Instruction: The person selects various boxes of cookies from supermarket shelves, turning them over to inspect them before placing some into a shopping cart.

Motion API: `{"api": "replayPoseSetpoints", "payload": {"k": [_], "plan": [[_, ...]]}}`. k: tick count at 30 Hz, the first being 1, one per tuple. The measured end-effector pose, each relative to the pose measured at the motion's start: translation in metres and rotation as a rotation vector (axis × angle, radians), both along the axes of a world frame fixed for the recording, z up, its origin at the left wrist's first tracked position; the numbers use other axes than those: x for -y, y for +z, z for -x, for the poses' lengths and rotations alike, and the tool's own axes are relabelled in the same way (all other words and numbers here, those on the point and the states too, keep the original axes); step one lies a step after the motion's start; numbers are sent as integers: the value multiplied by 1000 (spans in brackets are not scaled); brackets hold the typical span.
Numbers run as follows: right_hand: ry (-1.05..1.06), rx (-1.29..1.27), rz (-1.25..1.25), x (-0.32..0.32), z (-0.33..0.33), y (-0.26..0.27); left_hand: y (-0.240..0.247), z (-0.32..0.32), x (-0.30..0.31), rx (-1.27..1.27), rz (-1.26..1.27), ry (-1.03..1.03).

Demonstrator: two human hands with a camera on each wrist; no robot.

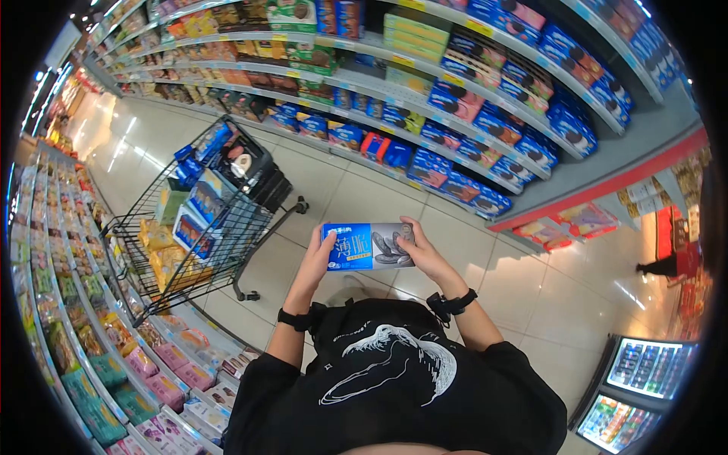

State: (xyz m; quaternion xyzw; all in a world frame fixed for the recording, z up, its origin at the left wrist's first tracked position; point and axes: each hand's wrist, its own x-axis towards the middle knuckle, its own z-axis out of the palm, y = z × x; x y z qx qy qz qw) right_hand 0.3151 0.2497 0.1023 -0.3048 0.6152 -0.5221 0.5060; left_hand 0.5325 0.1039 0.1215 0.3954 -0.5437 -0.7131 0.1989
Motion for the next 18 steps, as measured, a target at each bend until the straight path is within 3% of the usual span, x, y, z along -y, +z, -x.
{"api": "replayPoseSetpoints", "payload": {"k": [7, 18], "plan": [[202, 30, 96, 88, -48, 4, 12, -73, 50, -23, 16, 191], [298, 52, 49, 153, -80, -16, -3, -120, 81, -103, -39, 391]]}}
